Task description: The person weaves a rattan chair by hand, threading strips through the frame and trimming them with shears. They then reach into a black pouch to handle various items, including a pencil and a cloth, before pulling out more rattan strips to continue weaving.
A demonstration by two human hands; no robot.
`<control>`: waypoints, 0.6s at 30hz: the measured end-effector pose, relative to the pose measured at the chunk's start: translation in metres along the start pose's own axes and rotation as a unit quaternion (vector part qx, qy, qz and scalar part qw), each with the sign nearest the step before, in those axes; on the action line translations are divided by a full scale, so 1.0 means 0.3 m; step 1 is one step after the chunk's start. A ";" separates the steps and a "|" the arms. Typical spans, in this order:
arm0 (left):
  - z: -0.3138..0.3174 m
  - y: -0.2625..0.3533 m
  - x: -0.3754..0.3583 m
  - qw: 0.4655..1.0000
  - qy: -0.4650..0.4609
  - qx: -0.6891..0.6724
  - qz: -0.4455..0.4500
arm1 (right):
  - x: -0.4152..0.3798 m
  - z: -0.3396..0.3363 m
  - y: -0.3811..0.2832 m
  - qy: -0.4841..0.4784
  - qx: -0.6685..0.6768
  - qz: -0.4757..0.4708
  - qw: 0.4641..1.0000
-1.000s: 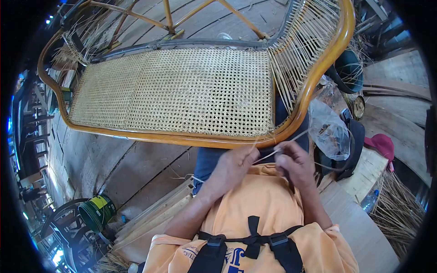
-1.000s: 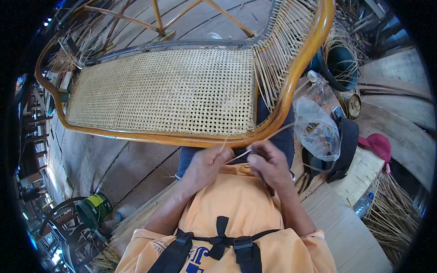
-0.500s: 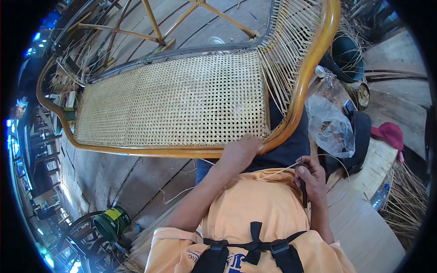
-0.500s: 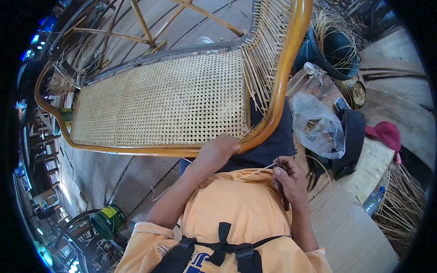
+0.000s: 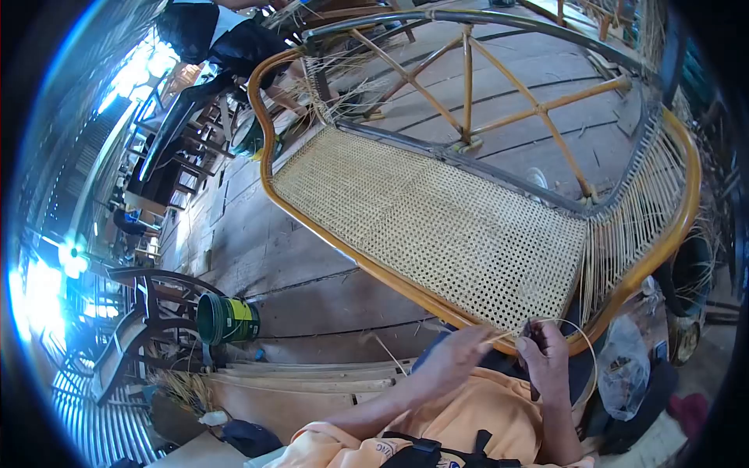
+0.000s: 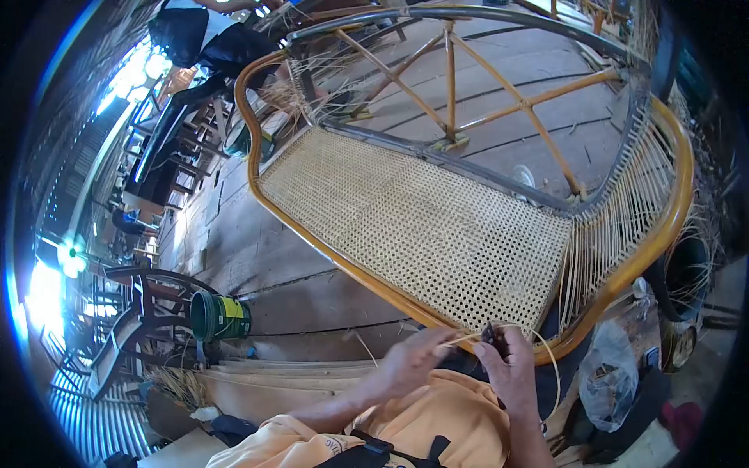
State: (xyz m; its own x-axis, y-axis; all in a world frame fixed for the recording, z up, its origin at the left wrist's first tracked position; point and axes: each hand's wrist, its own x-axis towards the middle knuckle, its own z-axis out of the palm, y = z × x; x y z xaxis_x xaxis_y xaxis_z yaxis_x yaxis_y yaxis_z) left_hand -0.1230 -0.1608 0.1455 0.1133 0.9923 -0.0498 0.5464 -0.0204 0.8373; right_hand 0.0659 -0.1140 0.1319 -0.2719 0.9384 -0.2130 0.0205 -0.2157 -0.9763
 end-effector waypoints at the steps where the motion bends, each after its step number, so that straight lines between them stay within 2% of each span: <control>1: 0.032 0.037 0.024 1.000 0.013 0.003 0.005 | 0.001 0.006 -0.009 0.016 -0.050 -0.026 0.998; 2: 0.046 0.063 0.037 1.000 0.024 0.004 0.008 | -0.002 0.008 -0.014 0.016 -0.024 -0.029 0.999; 5: 0.038 0.105 0.073 0.970 -0.123 -0.128 -0.165 | -0.005 0.007 -0.015 0.011 0.014 -0.041 0.999; 7: 0.058 0.084 0.060 0.975 -0.093 -0.144 -0.142 | -0.024 -0.014 0.009 0.013 -0.020 -0.032 0.999; 10: 0.071 0.057 0.035 0.966 -0.078 -0.233 -0.078 | -0.058 -0.017 0.011 -0.051 0.113 0.060 0.990; 13: 0.002 -0.015 -0.015 0.943 -0.193 -0.211 -0.168 | -0.101 -0.012 0.036 -0.105 0.173 0.111 0.973; 14: -0.020 -0.022 -0.023 0.936 -0.211 -0.214 -0.183 | -0.106 0.005 0.047 -0.107 0.185 0.081 0.974; 18: -0.094 -0.018 -0.035 0.911 -0.259 -0.225 -0.228 | -0.101 0.020 0.060 -0.133 0.261 0.109 0.950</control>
State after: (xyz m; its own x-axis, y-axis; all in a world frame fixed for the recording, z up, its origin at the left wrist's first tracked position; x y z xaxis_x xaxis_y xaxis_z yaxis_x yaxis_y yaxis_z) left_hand -0.1507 -0.1677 0.1568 0.3986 0.6922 -0.6016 0.2530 0.5476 0.7976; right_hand 0.0686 -0.1480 0.1211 -0.5509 0.7695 -0.3231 -0.3558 -0.5668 -0.7431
